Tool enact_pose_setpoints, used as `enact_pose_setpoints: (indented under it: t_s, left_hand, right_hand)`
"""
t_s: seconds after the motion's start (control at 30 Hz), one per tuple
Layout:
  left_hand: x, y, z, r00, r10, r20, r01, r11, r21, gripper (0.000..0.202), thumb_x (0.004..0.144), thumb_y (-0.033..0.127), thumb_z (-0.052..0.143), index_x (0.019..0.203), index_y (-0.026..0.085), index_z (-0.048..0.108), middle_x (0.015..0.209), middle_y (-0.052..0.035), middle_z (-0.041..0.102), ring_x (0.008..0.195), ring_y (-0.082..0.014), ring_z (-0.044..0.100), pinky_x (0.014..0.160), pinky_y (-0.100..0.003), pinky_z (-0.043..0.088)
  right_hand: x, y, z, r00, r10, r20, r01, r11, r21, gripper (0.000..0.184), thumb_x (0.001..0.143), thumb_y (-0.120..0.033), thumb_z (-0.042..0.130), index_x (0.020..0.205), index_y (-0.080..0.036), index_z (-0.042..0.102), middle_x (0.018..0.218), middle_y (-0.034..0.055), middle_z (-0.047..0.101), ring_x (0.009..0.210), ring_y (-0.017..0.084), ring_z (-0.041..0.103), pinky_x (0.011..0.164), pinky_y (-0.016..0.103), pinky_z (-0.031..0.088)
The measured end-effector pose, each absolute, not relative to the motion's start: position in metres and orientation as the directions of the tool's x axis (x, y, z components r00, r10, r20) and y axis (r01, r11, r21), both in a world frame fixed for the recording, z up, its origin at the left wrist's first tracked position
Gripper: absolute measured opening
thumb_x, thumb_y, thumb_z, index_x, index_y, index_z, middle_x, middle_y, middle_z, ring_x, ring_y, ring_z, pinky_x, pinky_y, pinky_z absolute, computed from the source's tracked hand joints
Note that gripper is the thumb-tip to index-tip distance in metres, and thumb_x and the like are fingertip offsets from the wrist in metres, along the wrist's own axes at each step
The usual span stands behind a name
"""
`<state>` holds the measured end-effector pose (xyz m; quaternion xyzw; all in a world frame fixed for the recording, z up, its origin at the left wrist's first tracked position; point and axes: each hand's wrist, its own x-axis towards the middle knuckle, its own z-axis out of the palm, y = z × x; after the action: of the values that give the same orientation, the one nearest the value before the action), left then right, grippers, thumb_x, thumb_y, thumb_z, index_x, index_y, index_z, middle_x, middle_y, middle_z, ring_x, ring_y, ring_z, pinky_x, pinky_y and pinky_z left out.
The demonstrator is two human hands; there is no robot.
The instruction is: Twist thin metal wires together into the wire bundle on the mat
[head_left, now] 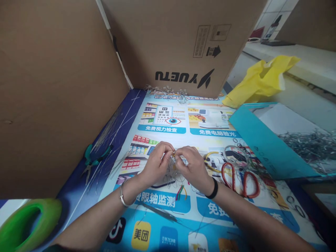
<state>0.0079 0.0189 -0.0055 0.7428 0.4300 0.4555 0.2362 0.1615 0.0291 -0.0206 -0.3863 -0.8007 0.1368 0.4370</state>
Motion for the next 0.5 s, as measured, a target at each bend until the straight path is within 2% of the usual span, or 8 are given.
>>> enact_pose_setpoints:
  t_s: [0.3,0.5]
  left_hand:
    - [0.0125,0.0157,-0.0083,0.218,0.809,0.546,0.496,-0.573,0.652,0.012,0.091,0.013,0.039,0.085,0.019,0.047,0.088,-0.0050,0.056,0.086,-0.0172,0.053,0.076,-0.032,0.044]
    - [0.0115,0.0159,-0.0094,0.198,0.807,0.556,0.505,-0.570,0.648,0.012,0.091,0.013,0.038,0.084,0.019,0.046,0.087,-0.0056,0.054,0.086,-0.0174,0.052,0.076,-0.032,0.043]
  right_hand:
    - [0.1562,0.0237,-0.0231,-0.333,0.722,0.607,0.625,0.651,-0.431,0.014,0.082,-0.011,0.046,0.073,-0.020,0.050,0.067,0.0028,0.059,0.067,0.018,0.052,0.068,0.033,0.038]
    - [0.1576,0.0245,-0.0218,-0.342,0.715,0.610,0.599,0.666,-0.445,0.014,0.077,-0.008,0.046,0.071,-0.021,0.049,0.066,0.0025,0.058,0.066,0.018,0.052,0.067,0.032,0.038]
